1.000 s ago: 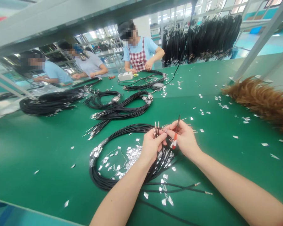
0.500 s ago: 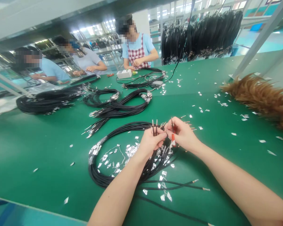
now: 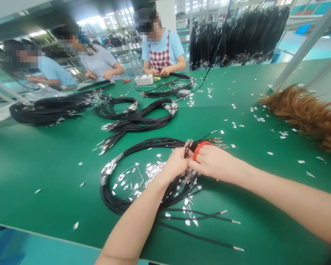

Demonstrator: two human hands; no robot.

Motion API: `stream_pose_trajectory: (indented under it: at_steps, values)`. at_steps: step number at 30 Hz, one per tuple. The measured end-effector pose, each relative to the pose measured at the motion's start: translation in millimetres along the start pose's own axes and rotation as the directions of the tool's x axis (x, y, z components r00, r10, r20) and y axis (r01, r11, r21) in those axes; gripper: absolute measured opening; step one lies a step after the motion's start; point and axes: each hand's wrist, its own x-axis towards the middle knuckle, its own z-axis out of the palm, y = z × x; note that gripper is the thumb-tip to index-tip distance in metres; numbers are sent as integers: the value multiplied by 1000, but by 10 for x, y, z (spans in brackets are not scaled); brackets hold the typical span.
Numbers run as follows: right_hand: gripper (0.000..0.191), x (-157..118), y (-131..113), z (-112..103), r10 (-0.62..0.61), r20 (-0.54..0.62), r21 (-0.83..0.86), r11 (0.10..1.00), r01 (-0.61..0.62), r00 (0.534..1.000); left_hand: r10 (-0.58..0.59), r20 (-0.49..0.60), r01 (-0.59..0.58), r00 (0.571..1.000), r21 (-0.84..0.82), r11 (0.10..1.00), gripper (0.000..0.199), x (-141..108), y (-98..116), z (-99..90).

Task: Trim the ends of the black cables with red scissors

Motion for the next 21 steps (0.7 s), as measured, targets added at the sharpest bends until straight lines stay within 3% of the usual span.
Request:
stream_pose_trajectory:
  at_steps: [5,10,14,17,21]
  values:
    - [20,29,20,-64,-60,71,-4,998,60,996,12,86,-8,996,-46,999,12,-3,0,-1]
    - [18,0,72,-72,-49,29,102,994,46,998,-16,126,21,992,-35,999,7,-19,5,-33]
    - [13,-63,103,58,217,-33,245,948,-203,975,-22,148,31,989,-59,998,15,-53,65,0]
    - [13,-93,114,145,467,-23,412,810,-417,884,-84,139,103,987,-138,985,15,-66,104,55]
    - [11,-112,115,110,622,-22,599,635,-487,783,-70,115,100,991,-287,953,16,-70,148,56]
